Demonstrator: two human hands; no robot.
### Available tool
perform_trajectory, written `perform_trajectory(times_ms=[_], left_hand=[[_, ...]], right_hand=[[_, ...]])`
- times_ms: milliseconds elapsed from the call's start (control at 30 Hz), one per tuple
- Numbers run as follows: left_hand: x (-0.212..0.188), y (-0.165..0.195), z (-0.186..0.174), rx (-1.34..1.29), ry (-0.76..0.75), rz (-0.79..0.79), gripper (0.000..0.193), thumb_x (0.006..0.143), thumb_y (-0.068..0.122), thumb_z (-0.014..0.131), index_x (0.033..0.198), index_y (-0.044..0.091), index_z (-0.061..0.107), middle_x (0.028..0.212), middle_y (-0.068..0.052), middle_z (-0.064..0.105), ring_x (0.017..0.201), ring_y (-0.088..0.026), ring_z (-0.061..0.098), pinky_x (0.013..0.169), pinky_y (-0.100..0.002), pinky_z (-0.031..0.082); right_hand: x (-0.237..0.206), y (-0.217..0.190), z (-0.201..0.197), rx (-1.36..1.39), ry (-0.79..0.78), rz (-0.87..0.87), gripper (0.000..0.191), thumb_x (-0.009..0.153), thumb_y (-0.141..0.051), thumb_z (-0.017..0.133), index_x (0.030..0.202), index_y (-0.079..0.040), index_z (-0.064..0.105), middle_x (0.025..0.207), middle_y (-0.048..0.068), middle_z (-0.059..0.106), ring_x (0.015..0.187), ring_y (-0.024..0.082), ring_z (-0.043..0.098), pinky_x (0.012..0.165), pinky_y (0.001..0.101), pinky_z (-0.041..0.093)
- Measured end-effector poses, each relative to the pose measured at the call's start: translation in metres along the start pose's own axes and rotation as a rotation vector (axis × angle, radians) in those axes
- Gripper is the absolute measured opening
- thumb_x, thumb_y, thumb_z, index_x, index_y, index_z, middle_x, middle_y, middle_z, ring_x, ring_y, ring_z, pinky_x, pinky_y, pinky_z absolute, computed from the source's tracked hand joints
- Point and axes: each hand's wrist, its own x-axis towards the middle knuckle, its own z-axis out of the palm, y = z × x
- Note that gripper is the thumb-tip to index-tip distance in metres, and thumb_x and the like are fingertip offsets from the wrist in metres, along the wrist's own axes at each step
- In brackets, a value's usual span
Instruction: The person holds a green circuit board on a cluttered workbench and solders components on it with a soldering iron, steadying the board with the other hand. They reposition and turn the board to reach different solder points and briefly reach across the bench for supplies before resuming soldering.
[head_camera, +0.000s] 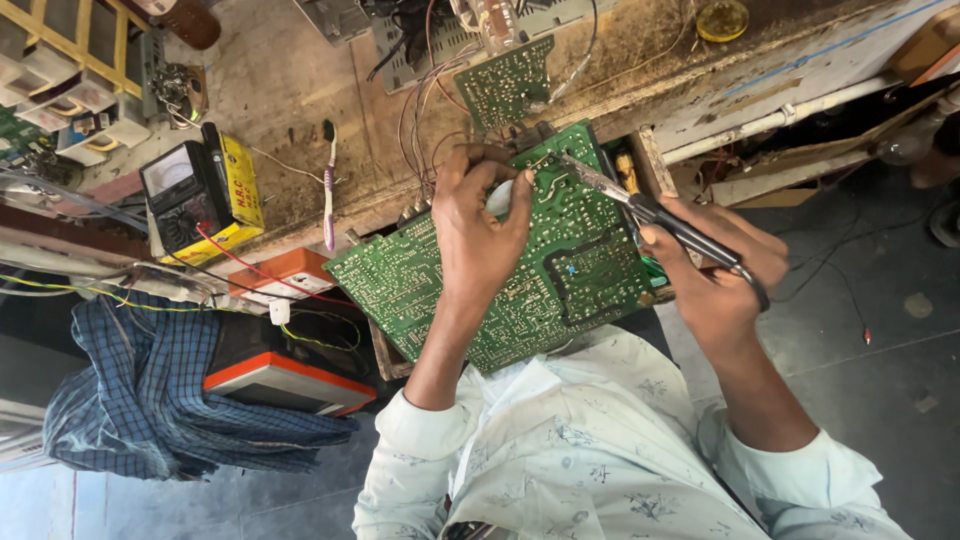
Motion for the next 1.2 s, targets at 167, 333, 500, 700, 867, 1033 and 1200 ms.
perform_trajectory(times_ms=[167, 333, 500, 700, 867, 1033, 1200], left_hand=[[-0.001, 0.0, 0.0, 0.017, 0.006, 0.038, 0.011, 0.088, 0.008, 0.076, 0.086, -0.001, 0.07, 0.105, -0.012, 0.067, 0.098, -0.027, 0.067, 0.081, -0.037, 0.052], [-0.001, 0.0, 0.0, 0.023, 0.003, 0.053, 0.012, 0.088, 0.009, 0.077, 0.086, -0.001, 0.071, 0.105, -0.013, 0.067, 0.098, -0.028, 0.066, 0.083, -0.039, 0.052], [-0.001, 0.001, 0.0, 0.009, -0.009, 0.03, 0.013, 0.088, 0.009, 0.077, 0.086, -0.001, 0.071, 0.105, -0.012, 0.067, 0.098, -0.027, 0.066, 0.081, -0.038, 0.052], [-0.002, 0.001, -0.001, 0.009, -0.023, 0.028, 0.014, 0.089, 0.011, 0.078, 0.088, -0.001, 0.072, 0.105, -0.012, 0.067, 0.099, -0.026, 0.066, 0.083, -0.037, 0.052], [-0.003, 0.002, -0.001, 0.004, -0.036, 0.022, 0.017, 0.088, 0.013, 0.08, 0.088, -0.001, 0.072, 0.105, -0.012, 0.066, 0.1, -0.027, 0.066, 0.085, -0.038, 0.052], [-0.003, 0.001, -0.003, 0.01, -0.03, 0.04, 0.016, 0.086, 0.012, 0.08, 0.089, -0.001, 0.073, 0.108, -0.013, 0.066, 0.102, -0.028, 0.065, 0.088, -0.039, 0.051], [-0.004, 0.0, -0.003, -0.013, -0.033, 0.029, 0.014, 0.086, 0.011, 0.079, 0.09, -0.001, 0.072, 0.108, -0.013, 0.065, 0.102, -0.028, 0.065, 0.087, -0.038, 0.052]], right_hand=[[0.001, -0.001, -0.003, -0.019, -0.027, -0.052, 0.032, 0.099, -0.002, 0.083, 0.126, 0.008, 0.07, 0.097, 0.013, 0.073, 0.067, 0.009, 0.06, 0.056, 0.0202, 0.042], [0.001, -0.002, -0.002, -0.043, 0.0, -0.022, 0.031, 0.096, 0.0, 0.084, 0.123, 0.01, 0.071, 0.089, 0.011, 0.07, 0.062, 0.009, 0.055, 0.055, 0.021, 0.04], [0.001, -0.002, -0.001, 0.027, 0.006, -0.025, 0.031, 0.1, 0.001, 0.083, 0.126, 0.01, 0.069, 0.092, 0.01, 0.07, 0.068, 0.008, 0.058, 0.058, 0.0203, 0.042], [-0.003, -0.001, -0.001, -0.012, 0.021, 0.034, 0.033, 0.096, 0.001, 0.086, 0.125, 0.01, 0.071, 0.087, 0.006, 0.064, 0.062, 0.006, 0.047, 0.054, 0.0208, 0.034], [-0.006, 0.003, -0.001, -0.067, 0.031, -0.023, 0.032, 0.097, -0.001, 0.085, 0.124, 0.009, 0.072, 0.086, 0.005, 0.065, 0.061, 0.006, 0.047, 0.054, 0.0207, 0.034], [-0.013, 0.005, 0.001, -0.035, 0.031, 0.015, 0.031, 0.098, -0.003, 0.084, 0.124, 0.008, 0.071, 0.092, 0.008, 0.068, 0.061, 0.005, 0.049, 0.054, 0.0199, 0.035], [-0.017, 0.01, 0.001, -0.041, 0.032, 0.029, 0.032, 0.098, -0.004, 0.084, 0.124, 0.008, 0.071, 0.091, 0.008, 0.069, 0.06, 0.005, 0.048, 0.053, 0.0202, 0.035]])
